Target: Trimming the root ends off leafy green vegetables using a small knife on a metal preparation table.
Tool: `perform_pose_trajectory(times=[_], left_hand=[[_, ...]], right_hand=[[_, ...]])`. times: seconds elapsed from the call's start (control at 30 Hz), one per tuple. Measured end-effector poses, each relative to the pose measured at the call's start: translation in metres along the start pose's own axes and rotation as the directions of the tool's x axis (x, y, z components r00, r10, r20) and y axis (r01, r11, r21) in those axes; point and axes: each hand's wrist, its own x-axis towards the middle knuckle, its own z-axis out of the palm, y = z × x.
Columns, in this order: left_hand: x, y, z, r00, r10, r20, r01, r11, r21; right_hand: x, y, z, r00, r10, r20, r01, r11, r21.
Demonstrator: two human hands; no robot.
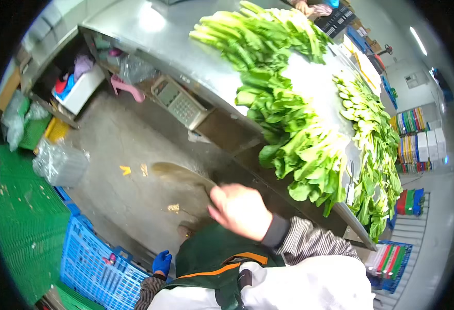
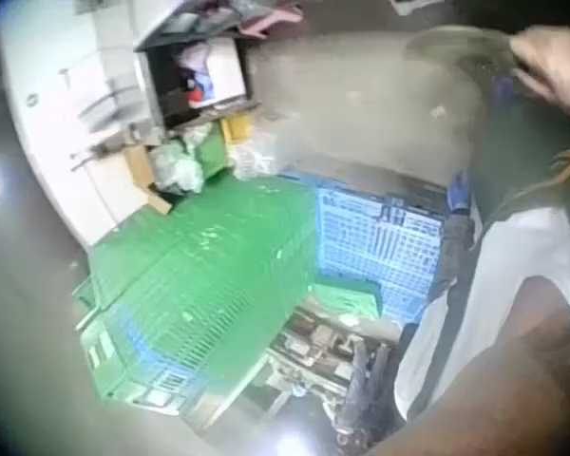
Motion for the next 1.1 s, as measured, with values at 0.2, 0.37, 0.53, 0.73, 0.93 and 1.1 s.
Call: perform_pose_trajectory(times=[0.2,0.37,0.53,0.73,0.93,1.1], left_hand=[[-0.024,0.042,-0.056,0.995,0.098,-0.036,-0.094,0.991,0.091],[-0.004,0.086,-0.081,0.987,0.162,0.019,-0.162,0.987,0.015],[-0.001,0.211,-0.100,0.966,0.249,0.063,-0.232,0.952,-0.201],[-0.006,0.383,-0.106,0.868,0.494,0.056,-0.477,0.860,-0.182],[-0.057,0.518,-0.086,0.789,0.591,0.166,-0.542,0.798,-0.264],[-0.074,0.588,-0.091,0.713,0.677,0.183,-0.627,0.732,-0.266]], right_hand=[[0.035,0.092,-0.143,0.793,0.547,-0.267,-0.165,0.615,0.771],[0.021,0.238,-0.223,0.520,0.756,-0.398,0.128,0.391,0.911],[-0.028,0.368,-0.213,0.245,0.927,-0.285,0.116,0.264,0.958],[-0.075,0.405,-0.160,0.293,0.949,-0.120,-0.133,0.165,0.977],[-0.116,0.337,-0.107,0.645,0.707,-0.290,-0.333,0.601,0.726],[-0.118,0.216,-0.105,0.772,0.597,-0.218,-0.384,0.712,0.588]])
